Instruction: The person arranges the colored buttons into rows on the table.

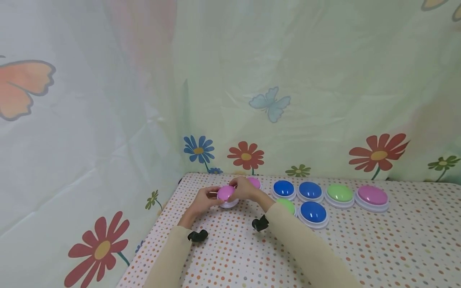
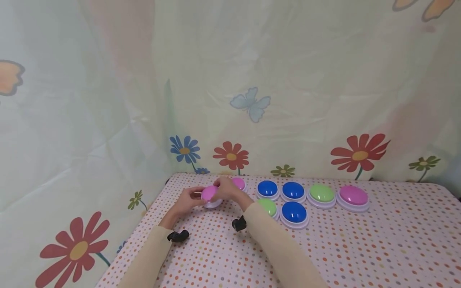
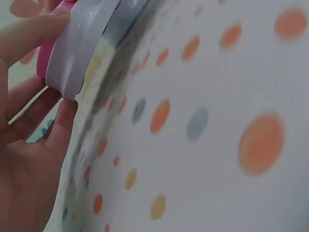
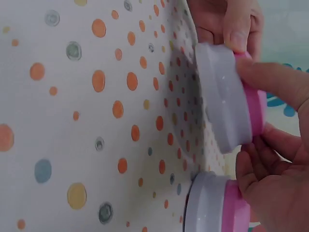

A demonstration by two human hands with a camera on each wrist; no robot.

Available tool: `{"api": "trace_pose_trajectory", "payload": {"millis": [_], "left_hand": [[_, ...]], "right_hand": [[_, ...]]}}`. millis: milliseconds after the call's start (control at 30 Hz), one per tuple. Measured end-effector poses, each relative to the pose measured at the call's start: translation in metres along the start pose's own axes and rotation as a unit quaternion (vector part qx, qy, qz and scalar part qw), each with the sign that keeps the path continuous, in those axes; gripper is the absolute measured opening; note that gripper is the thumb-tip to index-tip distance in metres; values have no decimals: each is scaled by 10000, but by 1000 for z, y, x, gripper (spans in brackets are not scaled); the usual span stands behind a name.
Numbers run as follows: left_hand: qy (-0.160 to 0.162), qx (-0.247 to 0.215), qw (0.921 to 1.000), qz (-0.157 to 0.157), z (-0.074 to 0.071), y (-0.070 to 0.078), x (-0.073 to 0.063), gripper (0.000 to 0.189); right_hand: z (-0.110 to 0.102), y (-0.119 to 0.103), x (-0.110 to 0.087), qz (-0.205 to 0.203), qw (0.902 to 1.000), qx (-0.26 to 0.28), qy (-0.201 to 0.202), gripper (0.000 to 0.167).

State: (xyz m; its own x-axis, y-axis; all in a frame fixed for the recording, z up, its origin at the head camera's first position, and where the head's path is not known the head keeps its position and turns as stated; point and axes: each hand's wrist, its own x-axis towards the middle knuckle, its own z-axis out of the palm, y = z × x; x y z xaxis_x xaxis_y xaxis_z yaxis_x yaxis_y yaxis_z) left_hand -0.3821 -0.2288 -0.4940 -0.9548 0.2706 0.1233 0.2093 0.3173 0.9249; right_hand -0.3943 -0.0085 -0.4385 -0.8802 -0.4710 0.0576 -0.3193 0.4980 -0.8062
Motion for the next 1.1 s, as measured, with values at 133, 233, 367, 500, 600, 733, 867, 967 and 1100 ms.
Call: {"api": "trace_pose_trajectory", "payload": {"millis": [133, 233, 367, 500, 600, 733, 867, 967, 1100], "left_hand": [[-83, -182, 9997, 135, 6, 8, -6, 56], [-141, -299, 9993, 179, 9, 24, -12, 57], [-309, -421, 9981, 326, 13, 55, -21, 57], [-466, -433, 9967, 498, 19, 76, -23, 56], [-511, -446, 9955, 667, 27, 82, -21, 55], [-516, -363, 9938, 917, 41, 94, -20, 52], [-663, -188, 9910, 1147, 57, 109, -15, 51], [-783, -99, 9888, 1268, 70, 119, -8, 51], [-943, -118, 9873, 1271, 89, 131, 1, 52]], "right_hand": [[-5, 3, -10, -44, 9994, 335, -2, 55], [-10, 1, -18, -107, 9988, 469, 56, 54], [-20, -4, -31, -175, 9986, 466, 198, 55], [-34, -12, -49, -338, 9974, 580, 248, 55], [-46, -17, -62, -509, 9958, 714, 258, 55], [-60, -17, -77, -561, 9953, 740, 271, 58], [-76, -14, -93, -547, 9956, 641, 416, 61], [-89, -12, -104, -499, 9958, 519, 574, 61], [-105, -3, -120, -391, 9958, 391, 724, 63]]}}
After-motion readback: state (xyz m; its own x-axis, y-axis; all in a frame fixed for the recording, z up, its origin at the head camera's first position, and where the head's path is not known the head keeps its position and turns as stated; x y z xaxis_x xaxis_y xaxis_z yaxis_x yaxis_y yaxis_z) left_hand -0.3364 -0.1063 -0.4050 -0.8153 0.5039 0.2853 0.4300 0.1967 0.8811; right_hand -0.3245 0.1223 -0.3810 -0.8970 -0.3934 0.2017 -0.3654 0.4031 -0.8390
